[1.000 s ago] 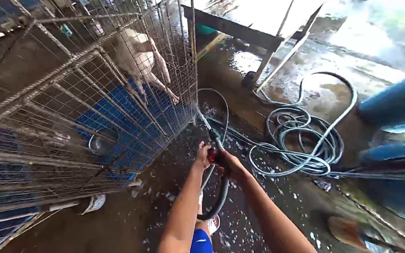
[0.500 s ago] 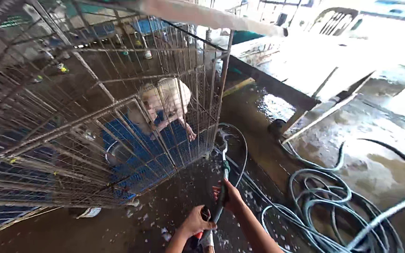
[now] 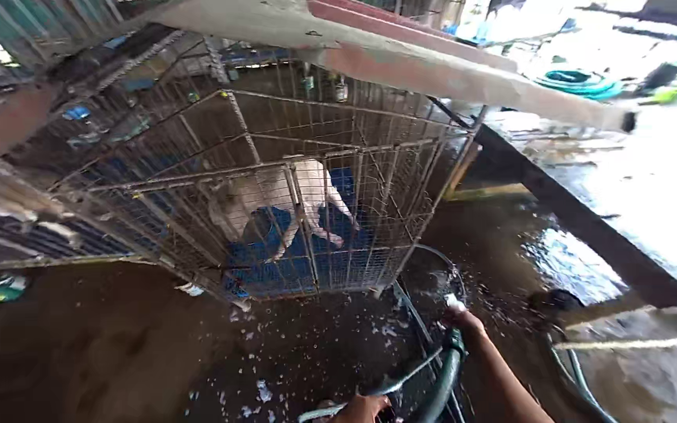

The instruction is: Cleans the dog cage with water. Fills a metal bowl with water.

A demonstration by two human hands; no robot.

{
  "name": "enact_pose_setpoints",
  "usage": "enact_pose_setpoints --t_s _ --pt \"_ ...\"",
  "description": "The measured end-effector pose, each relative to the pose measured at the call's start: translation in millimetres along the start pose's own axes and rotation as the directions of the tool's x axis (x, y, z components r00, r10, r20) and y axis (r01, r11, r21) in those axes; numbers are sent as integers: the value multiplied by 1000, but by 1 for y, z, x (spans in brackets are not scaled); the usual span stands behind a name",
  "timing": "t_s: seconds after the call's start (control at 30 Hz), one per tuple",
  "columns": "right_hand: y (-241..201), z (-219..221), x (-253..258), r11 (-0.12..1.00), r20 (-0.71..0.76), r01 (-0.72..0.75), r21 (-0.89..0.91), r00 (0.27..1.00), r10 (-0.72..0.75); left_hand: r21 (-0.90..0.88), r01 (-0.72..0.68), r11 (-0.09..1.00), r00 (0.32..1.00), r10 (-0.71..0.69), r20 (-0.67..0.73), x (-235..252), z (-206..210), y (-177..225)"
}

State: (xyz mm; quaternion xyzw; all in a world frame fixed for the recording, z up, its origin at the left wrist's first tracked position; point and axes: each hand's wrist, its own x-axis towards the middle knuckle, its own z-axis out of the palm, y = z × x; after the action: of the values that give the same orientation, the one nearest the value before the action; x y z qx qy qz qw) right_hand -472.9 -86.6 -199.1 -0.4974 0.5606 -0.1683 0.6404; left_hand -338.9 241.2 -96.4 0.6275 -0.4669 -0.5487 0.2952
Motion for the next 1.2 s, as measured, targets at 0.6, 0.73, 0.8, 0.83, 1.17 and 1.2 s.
enact_pose_setpoints --t_s 0.6,0.73,0.8,0.83,1.17,1.2 --pt "-62 38 -103 987 199 136 84 968 -151 -603 84 794 633 -509 -583 87 74 24" --pt "-85 77 -142 977 363 198 86 907 -215 -802 177 571 454 -770 -448 27 84 -72" --pt "-98 98 -155 969 418 230 85 875 -245 -852 134 507 486 -783 -389 6 96 -92" --pt "-102 107 -159 966 441 247 80 860 -257 -858 125 497 517 -771 -372 -1 100 -91" --pt "-120 162 -179 950 503 310 46 814 -290 -740 157 654 621 -648 -441 11 99 -85" --pt "-121 167 -181 945 514 324 40 804 -298 -713 181 678 617 -642 -454 9 95 -85"
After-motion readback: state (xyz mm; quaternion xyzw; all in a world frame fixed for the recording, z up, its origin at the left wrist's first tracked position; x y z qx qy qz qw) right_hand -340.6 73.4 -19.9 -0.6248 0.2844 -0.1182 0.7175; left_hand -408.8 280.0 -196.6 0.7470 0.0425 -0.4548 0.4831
